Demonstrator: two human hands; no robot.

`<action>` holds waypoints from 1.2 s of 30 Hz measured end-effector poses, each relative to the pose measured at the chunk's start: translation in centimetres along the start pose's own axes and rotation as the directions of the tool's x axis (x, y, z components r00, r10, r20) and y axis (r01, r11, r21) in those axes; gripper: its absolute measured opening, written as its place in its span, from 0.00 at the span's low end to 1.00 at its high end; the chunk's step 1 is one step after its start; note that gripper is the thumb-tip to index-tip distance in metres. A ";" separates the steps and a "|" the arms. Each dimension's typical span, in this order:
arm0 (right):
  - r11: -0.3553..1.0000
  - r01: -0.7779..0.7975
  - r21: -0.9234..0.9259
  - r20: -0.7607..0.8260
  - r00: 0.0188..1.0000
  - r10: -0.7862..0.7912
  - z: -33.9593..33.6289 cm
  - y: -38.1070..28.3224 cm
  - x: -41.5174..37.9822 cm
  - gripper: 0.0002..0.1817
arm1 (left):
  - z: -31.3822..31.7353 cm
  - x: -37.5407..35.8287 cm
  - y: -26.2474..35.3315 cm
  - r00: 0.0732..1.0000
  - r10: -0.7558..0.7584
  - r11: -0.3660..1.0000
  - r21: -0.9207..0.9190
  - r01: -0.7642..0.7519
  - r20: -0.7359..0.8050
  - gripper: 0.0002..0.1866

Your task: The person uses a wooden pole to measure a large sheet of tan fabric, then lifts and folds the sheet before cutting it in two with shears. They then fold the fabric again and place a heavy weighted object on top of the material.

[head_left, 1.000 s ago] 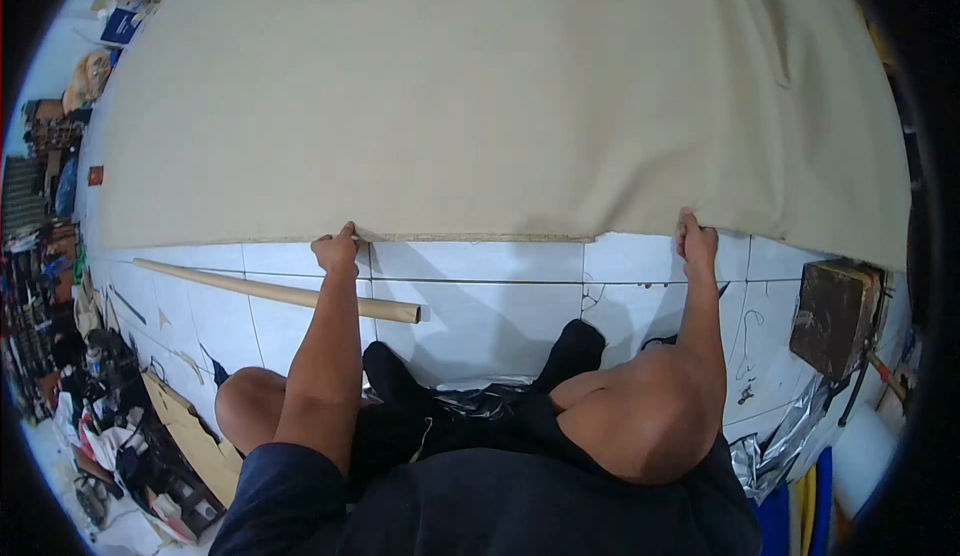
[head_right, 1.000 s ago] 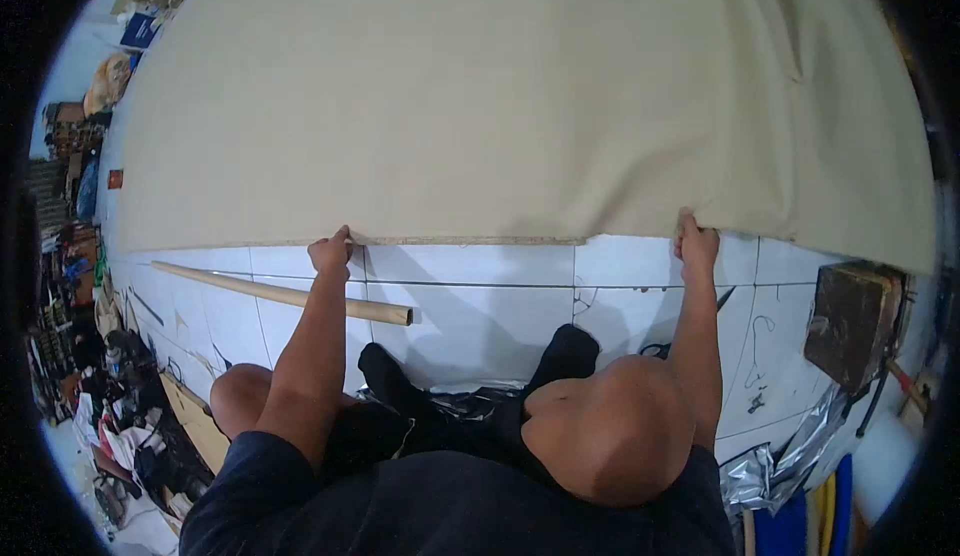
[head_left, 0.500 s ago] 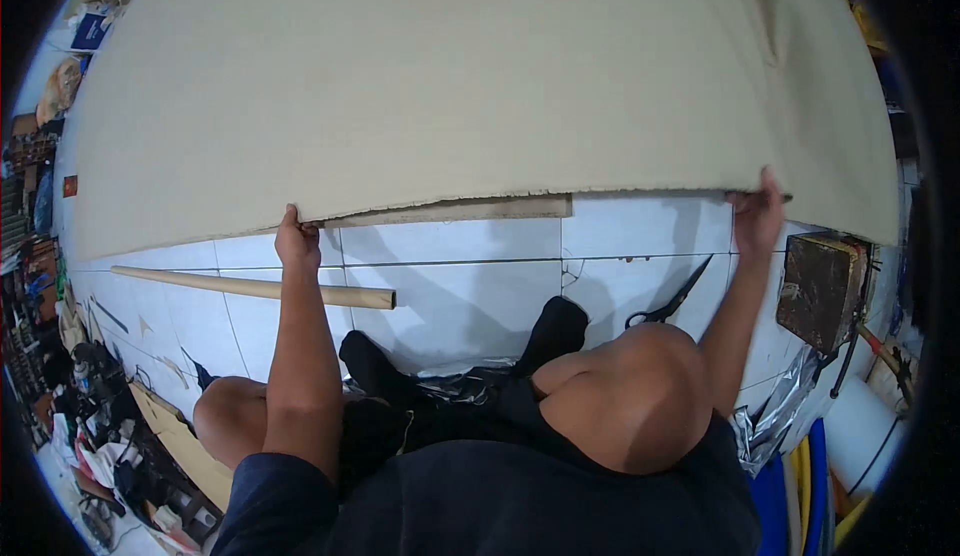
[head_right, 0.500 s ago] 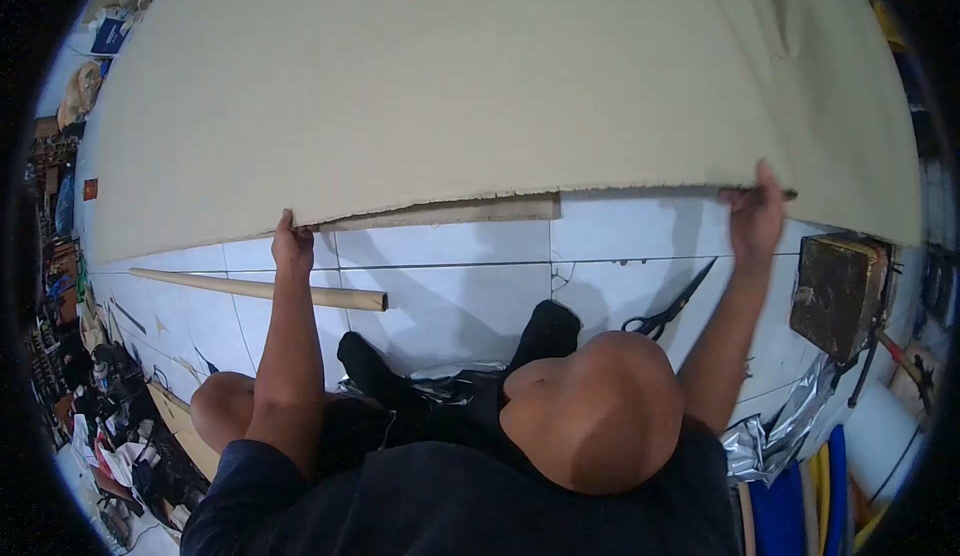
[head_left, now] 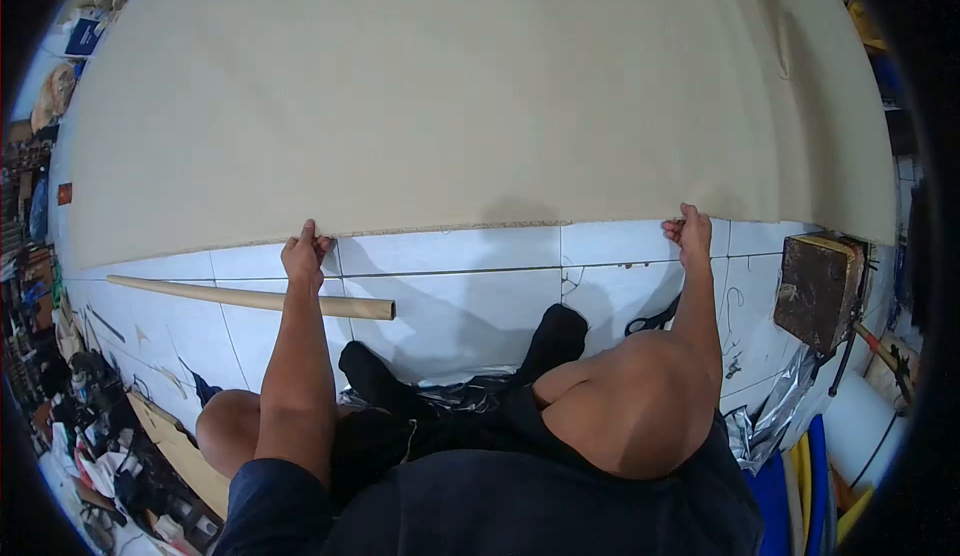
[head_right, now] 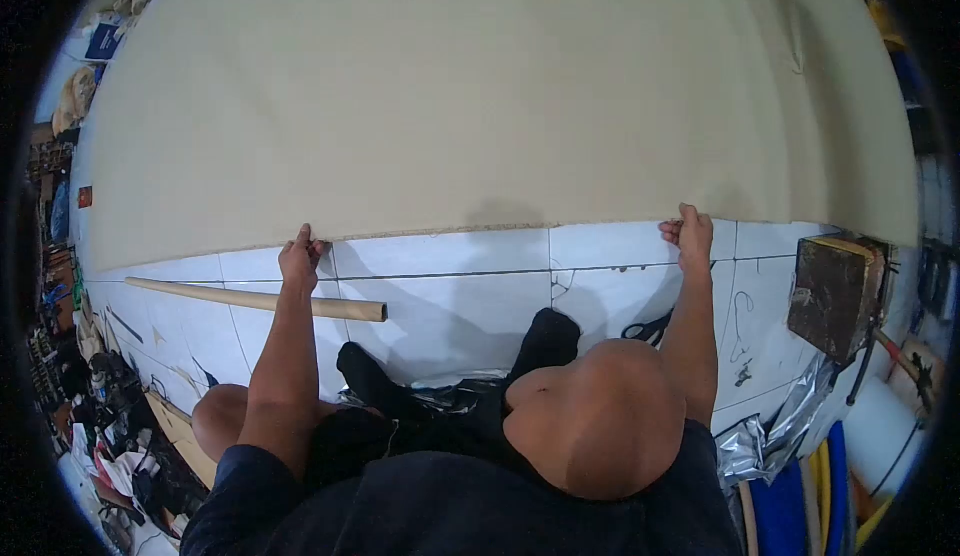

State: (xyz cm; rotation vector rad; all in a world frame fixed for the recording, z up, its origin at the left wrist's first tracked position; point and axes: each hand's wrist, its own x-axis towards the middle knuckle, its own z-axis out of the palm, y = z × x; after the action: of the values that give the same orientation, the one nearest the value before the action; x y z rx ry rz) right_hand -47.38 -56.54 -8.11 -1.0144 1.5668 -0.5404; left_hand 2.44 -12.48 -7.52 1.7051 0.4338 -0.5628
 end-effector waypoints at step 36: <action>0.166 0.504 -0.847 0.317 0.731 -0.604 14.1 -0.8 -8.0 0.28 | -5.6 -2.9 -0.7 0.588 0.295 0.655 0.608 0.449 -0.753 0.45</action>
State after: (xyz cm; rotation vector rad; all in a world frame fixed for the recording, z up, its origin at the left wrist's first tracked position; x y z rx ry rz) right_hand -33.83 -47.74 -6.74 -2.5674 1.4898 -0.1336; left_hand 0.42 -6.82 -5.50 2.7911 1.0662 0.1009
